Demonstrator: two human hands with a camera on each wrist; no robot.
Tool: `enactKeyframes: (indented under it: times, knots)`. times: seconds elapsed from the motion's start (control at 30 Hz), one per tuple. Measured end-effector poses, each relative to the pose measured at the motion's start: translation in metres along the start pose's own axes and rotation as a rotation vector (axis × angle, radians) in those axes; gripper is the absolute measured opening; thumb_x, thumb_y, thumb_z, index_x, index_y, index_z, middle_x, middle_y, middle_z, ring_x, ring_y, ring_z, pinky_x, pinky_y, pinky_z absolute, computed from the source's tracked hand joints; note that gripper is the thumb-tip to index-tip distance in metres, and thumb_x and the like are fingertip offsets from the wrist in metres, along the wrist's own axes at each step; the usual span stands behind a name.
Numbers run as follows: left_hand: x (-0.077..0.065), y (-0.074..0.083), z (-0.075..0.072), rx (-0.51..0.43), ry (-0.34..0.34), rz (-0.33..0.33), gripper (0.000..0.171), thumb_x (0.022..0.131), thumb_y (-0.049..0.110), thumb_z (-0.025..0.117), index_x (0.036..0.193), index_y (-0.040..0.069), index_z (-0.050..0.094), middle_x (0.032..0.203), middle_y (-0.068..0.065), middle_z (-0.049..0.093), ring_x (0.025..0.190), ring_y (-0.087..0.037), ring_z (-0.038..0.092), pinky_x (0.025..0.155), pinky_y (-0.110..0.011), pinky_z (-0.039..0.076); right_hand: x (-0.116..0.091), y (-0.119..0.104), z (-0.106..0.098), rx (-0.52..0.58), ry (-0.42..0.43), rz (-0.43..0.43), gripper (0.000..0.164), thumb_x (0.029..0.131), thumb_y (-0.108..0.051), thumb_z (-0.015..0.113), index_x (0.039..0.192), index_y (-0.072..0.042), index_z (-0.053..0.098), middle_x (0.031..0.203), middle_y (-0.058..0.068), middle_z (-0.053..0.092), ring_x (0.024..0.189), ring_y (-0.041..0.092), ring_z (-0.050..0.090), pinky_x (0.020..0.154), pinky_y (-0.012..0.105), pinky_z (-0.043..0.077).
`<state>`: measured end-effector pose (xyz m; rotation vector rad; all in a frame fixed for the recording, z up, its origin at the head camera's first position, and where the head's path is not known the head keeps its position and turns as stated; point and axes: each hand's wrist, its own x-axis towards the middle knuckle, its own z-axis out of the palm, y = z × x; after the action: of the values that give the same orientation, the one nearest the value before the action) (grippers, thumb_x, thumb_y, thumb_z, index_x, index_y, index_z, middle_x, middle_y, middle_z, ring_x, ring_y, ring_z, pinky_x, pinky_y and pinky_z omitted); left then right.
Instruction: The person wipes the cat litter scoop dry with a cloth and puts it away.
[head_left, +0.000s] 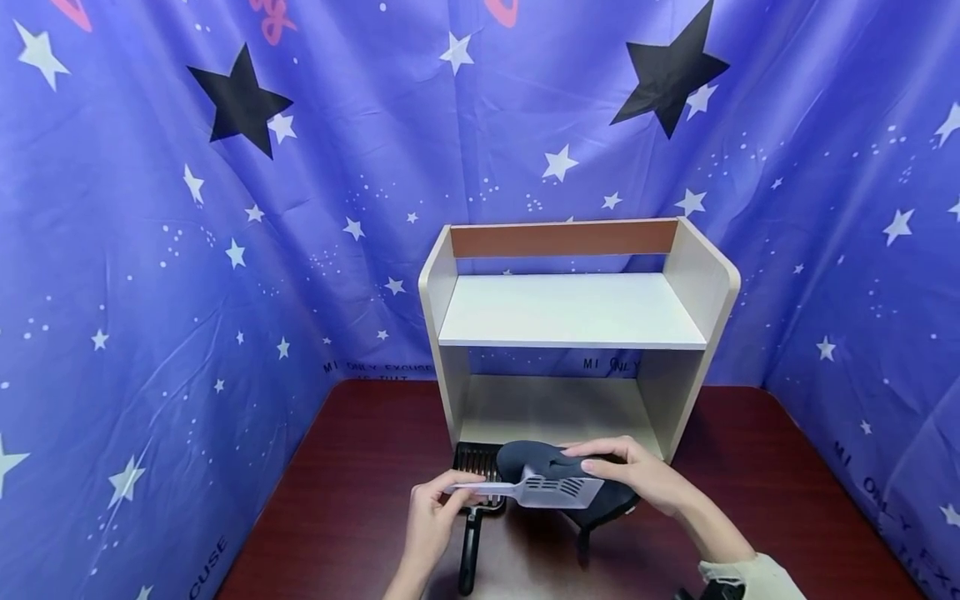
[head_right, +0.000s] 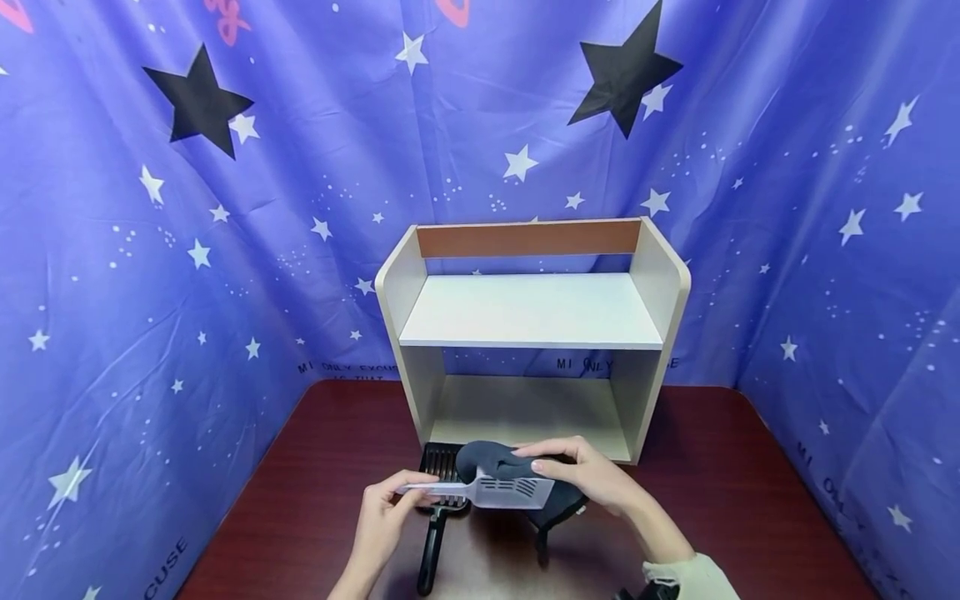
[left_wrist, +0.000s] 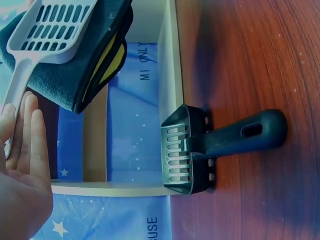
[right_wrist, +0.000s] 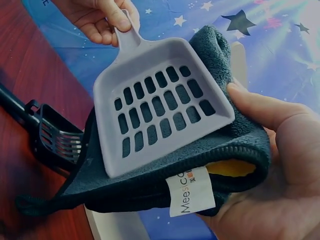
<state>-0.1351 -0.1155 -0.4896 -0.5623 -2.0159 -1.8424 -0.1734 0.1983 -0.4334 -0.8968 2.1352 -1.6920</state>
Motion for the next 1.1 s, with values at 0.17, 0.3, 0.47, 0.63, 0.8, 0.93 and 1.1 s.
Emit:
enactKeyframes:
  times: [0.17, 0.3, 0.47, 0.63, 0.8, 0.93, 1.1]
  knots:
    - [0.001, 0.0, 0.0, 0.025, 0.052, -0.035, 0.009, 0.088, -0.004, 0.067, 0.094, -0.006, 0.074, 0.087, -0.023, 0.075, 0.07, -0.008, 0.074, 0.063, -0.027, 0.062, -0.006, 0.002, -0.003, 0.021, 0.049, 0.022, 0.031, 0.101, -0.01, 0.054, 0.129, -0.001, 0.064, 0.128, -0.017, 0.067, 0.121, -0.005, 0.057, 0.098, 0.012, 0.045]
    - [0.004, 0.0, -0.001, 0.031, 0.075, -0.053, 0.009, 0.088, -0.004, 0.067, 0.093, -0.004, 0.075, 0.087, -0.021, 0.076, 0.07, -0.007, 0.074, 0.064, -0.026, 0.062, -0.011, 0.005, -0.007, 0.109, 0.065, 0.043, 0.032, 0.102, -0.009, 0.051, 0.131, -0.006, 0.064, 0.125, -0.017, 0.068, 0.114, -0.002, 0.062, 0.093, 0.016, 0.052]
    - [0.005, -0.001, -0.003, 0.002, 0.089, -0.081, 0.009, 0.089, -0.003, 0.067, 0.094, -0.005, 0.074, 0.087, -0.023, 0.075, 0.071, -0.005, 0.073, 0.065, -0.028, 0.062, -0.017, 0.012, -0.01, 0.285, 0.042, 0.074, 0.038, 0.105, -0.007, 0.045, 0.128, -0.027, 0.067, 0.121, -0.013, 0.07, 0.099, 0.007, 0.071, 0.08, 0.026, 0.061]
    - [0.004, -0.002, -0.005, 0.007, 0.067, -0.112, 0.01, 0.089, -0.003, 0.067, 0.095, -0.004, 0.074, 0.088, -0.023, 0.075, 0.07, -0.005, 0.074, 0.065, -0.029, 0.062, -0.02, 0.019, -0.011, 0.448, 0.059, 0.083, 0.044, 0.107, -0.007, 0.039, 0.127, -0.034, 0.067, 0.118, -0.009, 0.073, 0.096, 0.013, 0.073, 0.076, 0.03, 0.062]
    - [0.005, -0.001, -0.005, -0.021, -0.019, -0.111, 0.013, 0.091, -0.002, 0.065, 0.1, -0.008, 0.072, 0.094, -0.026, 0.074, 0.074, -0.008, 0.075, 0.068, -0.033, 0.063, -0.015, 0.022, -0.013, 0.507, 0.097, 0.055, 0.045, 0.108, -0.007, 0.036, 0.128, -0.034, 0.065, 0.118, -0.008, 0.072, 0.099, 0.011, 0.072, 0.077, 0.028, 0.062]
    - [0.006, -0.002, -0.004, -0.056, -0.116, -0.063, 0.015, 0.093, -0.001, 0.063, 0.101, -0.012, 0.07, 0.095, -0.03, 0.073, 0.078, -0.011, 0.075, 0.069, -0.036, 0.063, -0.007, 0.021, -0.015, 0.493, 0.096, 0.046, 0.043, 0.108, -0.008, 0.036, 0.129, -0.033, 0.065, 0.121, -0.009, 0.071, 0.101, 0.009, 0.071, 0.079, 0.027, 0.062]
    - [0.007, -0.002, -0.001, -0.067, -0.181, -0.042, 0.016, 0.094, 0.001, 0.063, 0.101, -0.011, 0.071, 0.094, -0.029, 0.073, 0.078, -0.013, 0.076, 0.069, -0.038, 0.063, 0.002, 0.017, -0.011, 0.431, 0.026, 0.054, 0.042, 0.107, -0.008, 0.039, 0.129, -0.031, 0.066, 0.122, -0.009, 0.071, 0.104, 0.008, 0.07, 0.085, 0.025, 0.06]
